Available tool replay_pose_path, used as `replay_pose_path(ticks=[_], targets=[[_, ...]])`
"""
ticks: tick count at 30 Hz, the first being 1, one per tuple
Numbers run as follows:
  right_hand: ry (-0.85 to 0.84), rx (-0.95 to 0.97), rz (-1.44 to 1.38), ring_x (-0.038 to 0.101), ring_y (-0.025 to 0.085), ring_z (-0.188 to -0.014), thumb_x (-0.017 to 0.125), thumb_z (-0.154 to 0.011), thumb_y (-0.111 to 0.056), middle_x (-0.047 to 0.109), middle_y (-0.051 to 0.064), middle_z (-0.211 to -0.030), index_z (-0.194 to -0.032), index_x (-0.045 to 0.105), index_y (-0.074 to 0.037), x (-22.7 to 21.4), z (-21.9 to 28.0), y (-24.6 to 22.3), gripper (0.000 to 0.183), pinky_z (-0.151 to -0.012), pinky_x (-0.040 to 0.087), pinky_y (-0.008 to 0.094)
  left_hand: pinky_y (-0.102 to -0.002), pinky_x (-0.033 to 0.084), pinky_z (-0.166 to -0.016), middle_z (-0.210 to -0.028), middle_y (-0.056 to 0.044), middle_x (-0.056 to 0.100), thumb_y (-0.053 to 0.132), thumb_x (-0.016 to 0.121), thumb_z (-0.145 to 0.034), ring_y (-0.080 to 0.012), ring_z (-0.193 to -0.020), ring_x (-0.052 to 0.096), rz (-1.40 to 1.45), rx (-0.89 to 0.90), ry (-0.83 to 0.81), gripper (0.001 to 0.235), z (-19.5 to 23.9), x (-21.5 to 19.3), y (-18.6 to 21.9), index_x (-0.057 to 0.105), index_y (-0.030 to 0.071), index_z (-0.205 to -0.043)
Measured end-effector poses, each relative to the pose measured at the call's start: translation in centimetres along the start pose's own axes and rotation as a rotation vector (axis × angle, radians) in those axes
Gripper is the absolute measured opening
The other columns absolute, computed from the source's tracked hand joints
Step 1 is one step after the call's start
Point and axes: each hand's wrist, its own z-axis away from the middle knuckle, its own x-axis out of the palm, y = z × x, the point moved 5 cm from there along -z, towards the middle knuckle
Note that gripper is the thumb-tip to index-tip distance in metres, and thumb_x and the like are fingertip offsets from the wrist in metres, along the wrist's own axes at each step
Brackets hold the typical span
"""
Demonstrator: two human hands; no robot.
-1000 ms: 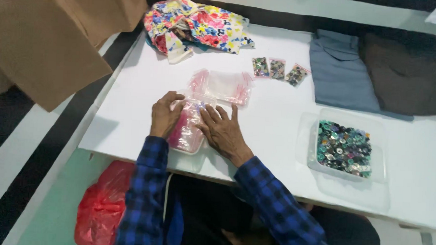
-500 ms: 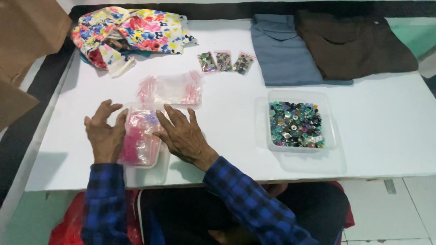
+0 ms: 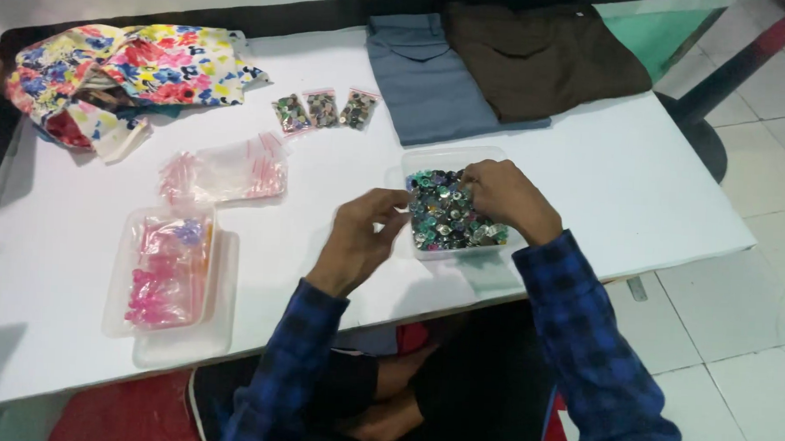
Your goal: Sorting small decorative buttons and placing them into plastic bags
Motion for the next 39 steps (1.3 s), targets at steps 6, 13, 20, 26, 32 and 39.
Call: replay_pose_path(ticks=[6, 13, 20, 26, 32, 39], targets=[[-0.132, 0.154, 0.027, 0.072, 0.046, -0.1, 0.056, -0.092, -0.013, 0.076, 0.025, -0.099, -0.113, 0.079, -0.006, 1.9, -1.9, 4.8, 0.032, -0.082, 0.058, 0.05, -0.054, 0.06, -0.084, -0.106, -0.01, 0.073, 0.026, 0.068, -0.09, -0.0389, -0.099, 0.073, -0.501, -0.203, -0.473, 0.039, -4.3, 10.8, -6.7, 0.063, 0.02, -0.128], [-0.122, 0.013, 0.073, 0.07, 0.05, -0.103, 0.053, -0.092, -0.012, 0.075, 0.027, -0.105, -0.117, 0.077, -0.009, 2.4, -3.3, 4.1, 0.034, -0.088, 0.058, 0.055, -0.049, 0.061, -0.089, -0.119, -0.015, 0.066, 0.027, 0.073, -0.086, -0.0388, -0.102, 0.071, -0.924, -0.191, -0.538, 0.056, -4.0, 12.8, -8.2, 0.055, 0.006, -0.134], [-0.302, 0.021, -0.121, 0.063, 0.051, -0.119, 0.057, -0.092, -0.017, 0.071, 0.028, -0.122, -0.126, 0.073, -0.007, 1.8, -3.2, 4.1, 0.039, -0.1, 0.051, 0.058, -0.049, 0.061, -0.083, -0.098, -0.012, 0.07, 0.016, 0.07, -0.088, -0.0397, -0.091, 0.073, -0.707, -0.216, -0.452, 0.026, -4.3, 12.3, -9.8, 0.067, 0.012, -0.113], [-0.357, -0.011, -0.171, 0.067, 0.052, -0.111, 0.064, -0.087, -0.012, 0.074, 0.029, -0.116, -0.121, 0.076, -0.007, -1.7, -0.4, 1.5, 0.036, -0.098, 0.052, 0.058, -0.053, 0.061, -0.078, -0.086, -0.018, 0.074, 0.013, 0.069, -0.087, -0.0462, -0.089, 0.072, -0.544, -0.213, -0.48, 0.019, -5.4, 10.9, -8.9, 0.071, 0.012, -0.106], [-0.235, 0.0, -0.204, 0.071, 0.047, -0.106, 0.064, -0.09, -0.006, 0.073, 0.03, -0.114, -0.125, 0.072, -0.003, -3.3, -0.2, 1.7, 0.036, -0.096, 0.054, 0.056, -0.056, 0.06, -0.079, -0.092, -0.022, 0.075, 0.014, 0.068, -0.091, -0.0491, -0.09, 0.071, -0.471, -0.242, -0.453, 0.017, -6.5, 9.6, -8.6, 0.072, 0.009, -0.106], [-0.177, -0.09, 0.052, 0.073, 0.041, -0.104, 0.063, -0.089, -0.004, 0.077, 0.02, -0.104, -0.114, 0.078, -0.009, 0.9, -2.8, 4.7, 0.03, -0.089, 0.059, 0.047, -0.056, 0.06, -0.082, -0.099, -0.021, 0.076, 0.007, 0.061, -0.086, -0.0482, -0.095, 0.07, -0.399, -0.254, -0.534, 0.026, -6.3, 10.1, -9.2, 0.073, 0.013, -0.109]])
